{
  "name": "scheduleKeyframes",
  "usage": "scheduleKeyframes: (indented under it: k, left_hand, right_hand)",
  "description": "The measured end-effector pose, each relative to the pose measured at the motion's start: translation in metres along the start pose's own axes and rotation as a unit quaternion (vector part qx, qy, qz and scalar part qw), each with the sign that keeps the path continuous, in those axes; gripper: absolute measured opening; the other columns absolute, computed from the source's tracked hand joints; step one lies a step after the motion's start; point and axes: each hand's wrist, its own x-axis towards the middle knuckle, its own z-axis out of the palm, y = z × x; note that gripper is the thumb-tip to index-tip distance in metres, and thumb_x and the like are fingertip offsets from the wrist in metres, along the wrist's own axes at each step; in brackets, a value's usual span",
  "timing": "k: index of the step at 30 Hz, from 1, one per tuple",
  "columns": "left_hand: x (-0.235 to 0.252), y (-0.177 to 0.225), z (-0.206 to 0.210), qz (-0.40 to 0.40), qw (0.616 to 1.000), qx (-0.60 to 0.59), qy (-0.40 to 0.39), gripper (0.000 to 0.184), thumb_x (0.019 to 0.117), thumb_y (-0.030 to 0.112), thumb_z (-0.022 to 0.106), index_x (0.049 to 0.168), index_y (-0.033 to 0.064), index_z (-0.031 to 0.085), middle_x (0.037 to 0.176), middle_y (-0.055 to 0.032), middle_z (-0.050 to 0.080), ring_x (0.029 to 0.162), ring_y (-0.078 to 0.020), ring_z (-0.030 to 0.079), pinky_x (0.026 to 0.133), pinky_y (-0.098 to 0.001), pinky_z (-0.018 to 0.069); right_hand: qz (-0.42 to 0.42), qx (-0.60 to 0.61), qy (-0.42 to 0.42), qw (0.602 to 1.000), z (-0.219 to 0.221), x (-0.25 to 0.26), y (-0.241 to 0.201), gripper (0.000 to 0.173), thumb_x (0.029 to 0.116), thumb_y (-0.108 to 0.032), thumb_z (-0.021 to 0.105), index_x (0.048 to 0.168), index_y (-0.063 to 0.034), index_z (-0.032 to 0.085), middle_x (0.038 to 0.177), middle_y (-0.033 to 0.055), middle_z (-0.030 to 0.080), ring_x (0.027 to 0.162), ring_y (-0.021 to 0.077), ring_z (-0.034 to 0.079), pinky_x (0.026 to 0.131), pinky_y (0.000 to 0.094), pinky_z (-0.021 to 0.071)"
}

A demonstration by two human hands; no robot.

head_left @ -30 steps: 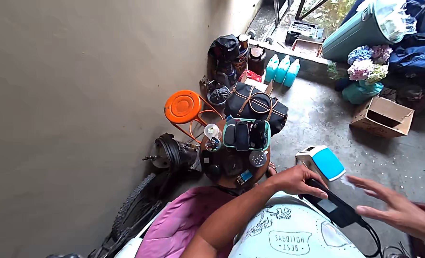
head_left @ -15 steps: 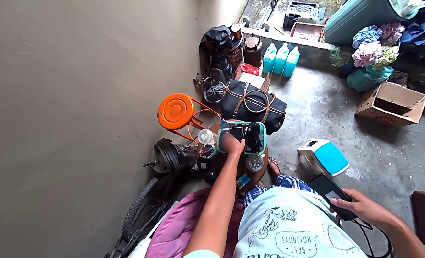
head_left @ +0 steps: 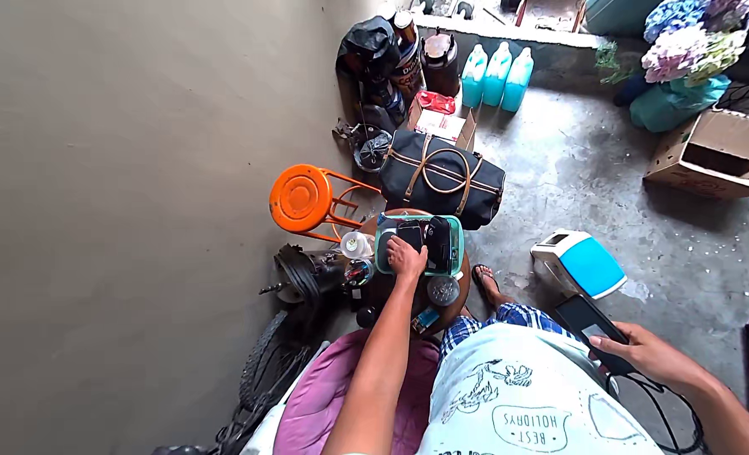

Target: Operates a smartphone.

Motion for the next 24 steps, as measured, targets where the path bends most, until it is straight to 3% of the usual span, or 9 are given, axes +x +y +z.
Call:
scheduleKeyframes:
  k: [3,5,8,11,14,16,18,24]
  left_hand:
    - [-0.016,-0.022,-0.002,0.004,0.998,-0.058,0.027,0.100,0.0866,0.055,0.072,0.156,-0.0046,0.032,0.151,-0.0293,0.043,0.136,-0.0439,0.049,0.110,-0.0576,0.0429]
    - [-0.034,-0.044,0.000,0.006,0.994,-0.096,0.045,0.094,0.0880,0.050,0.072,0.156,-0.0036,0.035,0.149,-0.0297,0.046,0.135,-0.0441,0.050,0.110,-0.0585,0.0430]
    - [-0.068,-0.076,0.013,0.001,0.989,-0.132,0.060,0.089,0.0885,0.048,0.072,0.155,-0.0005,0.038,0.149,-0.0285,0.047,0.134,-0.0425,0.051,0.110,-0.0572,0.0443]
    - [-0.111,-0.098,0.020,-0.021,0.986,-0.161,0.019,0.090,0.0894,0.045,0.074,0.157,0.0005,0.034,0.150,-0.0267,0.047,0.131,-0.0399,0.055,0.106,-0.0561,0.0487]
    - [-0.151,-0.112,0.013,-0.075,0.976,-0.143,-0.145,0.085,0.0917,0.051,0.071,0.154,0.0026,0.039,0.127,-0.0216,0.067,0.107,-0.0365,0.069,0.092,-0.0582,0.0566]
    - [-0.169,-0.121,0.006,-0.132,0.927,-0.119,-0.330,0.076,0.0940,0.059,0.066,0.141,0.0003,0.053,0.109,-0.0245,0.071,0.085,-0.0376,0.074,0.076,-0.0572,0.0613]
    - [-0.179,-0.133,0.007,-0.173,0.863,-0.094,-0.464,0.077,0.0946,0.067,0.059,0.131,-0.0011,0.060,0.105,-0.0239,0.072,0.078,-0.0357,0.074,0.070,-0.0527,0.0614]
    - [-0.182,-0.167,0.013,-0.200,0.776,-0.154,-0.579,0.077,0.0970,0.073,0.045,0.128,0.0057,0.066,0.105,-0.0166,0.075,0.080,-0.0304,0.074,0.070,-0.0477,0.0603]
  right_hand:
    - [0.004,-0.063,0.016,0.998,-0.013,0.009,-0.007,0.020,0.1012,-0.021,0.063,0.110,-0.0040,0.067,0.088,0.0097,0.075,0.075,0.0217,0.075,0.074,0.0398,0.0642]
    - [0.017,-0.161,0.038,0.986,-0.021,0.015,-0.013,0.021,0.1019,-0.025,0.063,0.110,-0.0068,0.069,0.089,0.0084,0.074,0.078,0.0209,0.074,0.077,0.0436,0.0622]
    - [0.084,-0.364,0.073,0.925,-0.028,0.024,-0.024,0.030,0.1018,-0.035,0.062,0.116,-0.0097,0.070,0.098,0.0170,0.072,0.094,0.0351,0.069,0.085,0.0617,0.0520]
    - [0.186,-0.489,0.076,0.849,-0.026,0.030,-0.036,0.035,0.1014,-0.037,0.060,0.127,-0.0132,0.068,0.118,0.0205,0.071,0.115,0.0424,0.065,0.094,0.0678,0.0474]
    - [0.241,-0.529,0.068,0.811,-0.029,0.037,-0.032,0.037,0.0992,-0.038,0.061,0.124,-0.0124,0.068,0.120,0.0209,0.070,0.117,0.0424,0.065,0.093,0.0678,0.0479]
    - [0.263,-0.543,0.055,0.795,-0.031,0.041,-0.031,0.037,0.0978,-0.039,0.063,0.122,-0.0110,0.069,0.118,0.0217,0.071,0.116,0.0427,0.065,0.092,0.0676,0.0484]
    - [0.276,-0.559,0.044,0.781,-0.029,0.044,-0.032,0.037,0.0962,-0.038,0.064,0.119,-0.0099,0.070,0.116,0.0221,0.071,0.114,0.0432,0.066,0.090,0.0676,0.0489]
    - [0.292,-0.597,-0.007,0.747,-0.020,0.047,-0.036,0.038,0.0933,-0.042,0.067,0.110,-0.0077,0.072,0.112,0.0209,0.072,0.111,0.0408,0.067,0.088,0.0655,0.0502]
